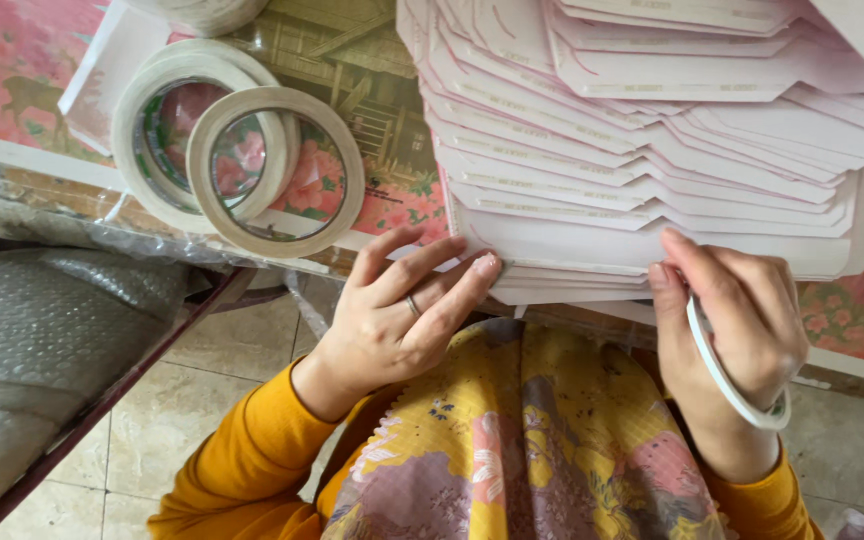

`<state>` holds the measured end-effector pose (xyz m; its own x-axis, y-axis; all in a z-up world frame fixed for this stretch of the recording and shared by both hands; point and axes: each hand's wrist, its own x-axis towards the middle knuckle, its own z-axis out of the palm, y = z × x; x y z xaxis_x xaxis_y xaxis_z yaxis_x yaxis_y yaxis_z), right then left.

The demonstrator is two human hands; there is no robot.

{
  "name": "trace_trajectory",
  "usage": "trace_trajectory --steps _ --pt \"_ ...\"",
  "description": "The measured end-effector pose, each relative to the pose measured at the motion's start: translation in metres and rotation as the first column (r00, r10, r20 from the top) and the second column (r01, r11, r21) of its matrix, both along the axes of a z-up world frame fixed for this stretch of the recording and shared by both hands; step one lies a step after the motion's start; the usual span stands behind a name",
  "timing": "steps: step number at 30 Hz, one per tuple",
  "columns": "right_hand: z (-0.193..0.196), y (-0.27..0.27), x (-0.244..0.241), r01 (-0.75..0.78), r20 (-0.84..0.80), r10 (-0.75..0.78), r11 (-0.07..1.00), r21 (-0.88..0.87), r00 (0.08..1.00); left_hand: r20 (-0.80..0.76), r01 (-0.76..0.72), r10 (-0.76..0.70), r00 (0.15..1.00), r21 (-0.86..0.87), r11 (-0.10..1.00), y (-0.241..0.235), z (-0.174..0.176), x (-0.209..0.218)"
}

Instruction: The person applies clear adhesive tape to the flap of a stack of pink envelopes. They use both hands to smooth the tape and press the flap closed, repeating the process for multiple envelopes.

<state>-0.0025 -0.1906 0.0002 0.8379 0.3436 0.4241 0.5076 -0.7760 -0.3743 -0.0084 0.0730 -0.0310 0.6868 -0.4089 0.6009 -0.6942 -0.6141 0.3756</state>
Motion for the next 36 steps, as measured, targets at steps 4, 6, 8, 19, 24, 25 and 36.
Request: trace_trajectory --steps 4,6,8,19,24,25,36 --pt "-0.004 -0.004 0.005 -0.039 -0.004 0.039 0.999 -0.03 0.999 -0.009 -0.068 0.069 0.998 0.115 0.991 -0.03 0.016 0.0" --pt "0.002 0.004 0.009 -0.051 0.02 0.052 0.997 -0.053 0.998 -0.066 0.017 -0.006 0.998 0.163 0.986 -0.055 0.023 0.005" --pt "0.005 -0.004 0.012 -0.092 -0.015 0.092 0.995 -0.044 0.996 -0.034 0.061 -0.057 0.998 0.137 0.989 -0.079 0.016 0.009" --pt "-0.018 -0.043 0.041 -0.27 0.032 0.282 0.941 -0.202 0.959 -0.007 0.125 -0.126 0.992 0.224 0.967 -0.067 0.014 0.001" --pt "-0.02 -0.032 0.074 -0.298 0.186 0.337 0.932 -0.206 0.923 -0.02 0.163 -0.163 0.986 0.227 0.96 -0.069 0.023 0.005" --pt "-0.007 -0.031 0.069 -0.295 0.203 0.338 0.931 -0.214 0.919 0.0 0.158 -0.162 0.987 0.227 0.961 -0.071 0.024 0.008" --pt "0.019 0.012 0.001 -0.418 0.13 0.405 0.903 0.095 0.905 -0.081 -0.077 0.115 0.99 0.375 0.924 -0.087 0.005 0.016"
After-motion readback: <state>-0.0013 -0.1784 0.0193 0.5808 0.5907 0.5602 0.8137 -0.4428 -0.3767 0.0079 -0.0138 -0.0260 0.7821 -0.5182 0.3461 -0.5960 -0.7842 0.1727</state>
